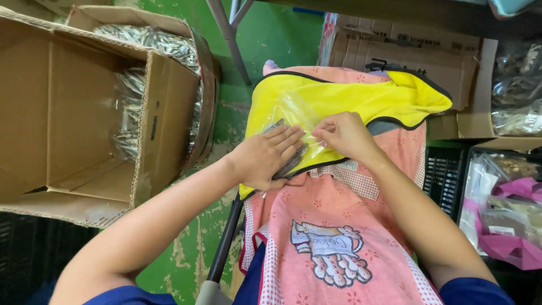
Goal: The person seals plastic bags of dried fish using a heat sealer and then places the sealed bags into cardboard boxes.
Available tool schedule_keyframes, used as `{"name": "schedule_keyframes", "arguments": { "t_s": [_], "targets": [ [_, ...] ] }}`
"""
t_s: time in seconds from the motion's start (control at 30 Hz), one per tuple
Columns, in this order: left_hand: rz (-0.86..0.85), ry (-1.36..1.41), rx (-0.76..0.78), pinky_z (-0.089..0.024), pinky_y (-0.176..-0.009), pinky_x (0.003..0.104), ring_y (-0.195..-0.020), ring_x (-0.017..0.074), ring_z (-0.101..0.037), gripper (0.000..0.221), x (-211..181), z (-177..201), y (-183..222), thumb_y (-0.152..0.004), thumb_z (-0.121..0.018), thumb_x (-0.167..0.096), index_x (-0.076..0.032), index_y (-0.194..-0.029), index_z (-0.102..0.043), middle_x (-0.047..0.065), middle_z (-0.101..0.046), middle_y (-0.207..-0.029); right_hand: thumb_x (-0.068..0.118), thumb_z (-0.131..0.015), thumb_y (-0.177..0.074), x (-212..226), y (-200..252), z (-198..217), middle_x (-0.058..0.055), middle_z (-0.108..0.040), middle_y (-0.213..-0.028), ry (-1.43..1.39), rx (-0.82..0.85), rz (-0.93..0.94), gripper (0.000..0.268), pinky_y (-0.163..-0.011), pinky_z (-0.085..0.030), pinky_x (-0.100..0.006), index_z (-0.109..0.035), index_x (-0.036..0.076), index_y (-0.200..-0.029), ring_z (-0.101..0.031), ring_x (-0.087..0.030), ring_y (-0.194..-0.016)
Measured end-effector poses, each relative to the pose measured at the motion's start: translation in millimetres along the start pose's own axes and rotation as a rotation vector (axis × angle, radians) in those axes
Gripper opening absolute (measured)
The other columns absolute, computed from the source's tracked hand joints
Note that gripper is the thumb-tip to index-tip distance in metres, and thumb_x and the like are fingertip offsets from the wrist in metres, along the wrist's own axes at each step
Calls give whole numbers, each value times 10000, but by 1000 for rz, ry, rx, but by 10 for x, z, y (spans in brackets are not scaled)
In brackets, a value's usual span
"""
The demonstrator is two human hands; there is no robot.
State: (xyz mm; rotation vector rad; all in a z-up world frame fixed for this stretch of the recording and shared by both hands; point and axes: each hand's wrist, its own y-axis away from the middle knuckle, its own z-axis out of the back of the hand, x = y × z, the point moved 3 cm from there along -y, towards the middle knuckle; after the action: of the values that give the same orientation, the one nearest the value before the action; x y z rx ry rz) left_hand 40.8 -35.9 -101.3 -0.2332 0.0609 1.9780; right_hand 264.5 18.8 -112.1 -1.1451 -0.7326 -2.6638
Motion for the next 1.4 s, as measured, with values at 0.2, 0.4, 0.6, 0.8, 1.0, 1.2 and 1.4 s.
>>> {"name": "schedule_keyframes", "arguments": {
  "t_s": [0.2, 0.4, 0.6, 0.8, 1.0, 1.2, 1.4],
  "targets": [
    [54, 53, 1, -251, -1254, 495, -1485, 416, -390, 997, -88, 19, 1, -784, -525, -606, 91, -1487, -402, 345, -419, -1540, 166, -739, -853, -116, 61, 35, -91, -795, -920, -43, 115, 16, 249, -868, -588, -398, -805, 124, -1089, -744, -243, -867],
    [89, 65, -4, -232, -1270, 484, -1505, 415, -363, 1066, -30, -137, -52, -767, -540, -602, 82, -1557, -326, 330, -382, -1580, 172, -773, -760, -216, -155, 55, -39, -781, -816, -90, 160, -85, 257, -805, -569, -322, -819, 113, -1006, -721, -163, -763],
    [119, 28, 32, -229, -1274, 484, -1512, 403, -357, 1117, 31, -148, -117, -737, -533, -657, 45, -1576, -308, 312, -364, -1595, 195, -823, -740, -355, -379, 14, 11, -704, -628, -119, 159, -207, 173, -656, -534, -261, -825, 117, -894, -671, -111, -560],
    [141, 23, 72, -219, -1264, 499, -1519, 406, -336, 1121, 95, -140, -121, -736, -518, -672, 15, -1591, -286, 299, -340, -1608, 252, -845, -753, -533, -576, -41, 11, -683, -616, -254, 197, -192, 193, -624, -489, -241, -826, 122, -895, -602, -72, -599],
    [156, 49, 53, -213, -1267, 509, -1531, 406, -312, 1102, 86, -180, -106, -737, -523, -670, -8, -1590, -296, 285, -315, -1627, 238, -843, -718, -97, -669, 42, 14, -737, -693, -157, 216, -121, 148, -711, -531, -267, -818, 151, -835, -658, -78, -698],
    [168, 68, 65, -192, -1271, 516, -1542, 405, -289, 1078, 89, -200, -117, -752, -507, -662, -18, -1592, -305, 278, -302, -1637, 269, -838, -733, 48, -684, 78, 21, -696, -619, -137, 188, -96, 145, -699, -500, -259, -811, 142, -797, -600, -70, -690],
    [156, 62, 67, -197, -1270, 520, -1542, 403, -292, 1080, 90, -200, -127, -748, -521, -668, -19, -1586, -313, 280, -301, -1636, 294, -866, -739, 14, -825, 3, 34, -696, -616, -80, 143, -26, 142, -693, -515, -264, -822, 178, -809, -637, -96, -644]
  ]
}}
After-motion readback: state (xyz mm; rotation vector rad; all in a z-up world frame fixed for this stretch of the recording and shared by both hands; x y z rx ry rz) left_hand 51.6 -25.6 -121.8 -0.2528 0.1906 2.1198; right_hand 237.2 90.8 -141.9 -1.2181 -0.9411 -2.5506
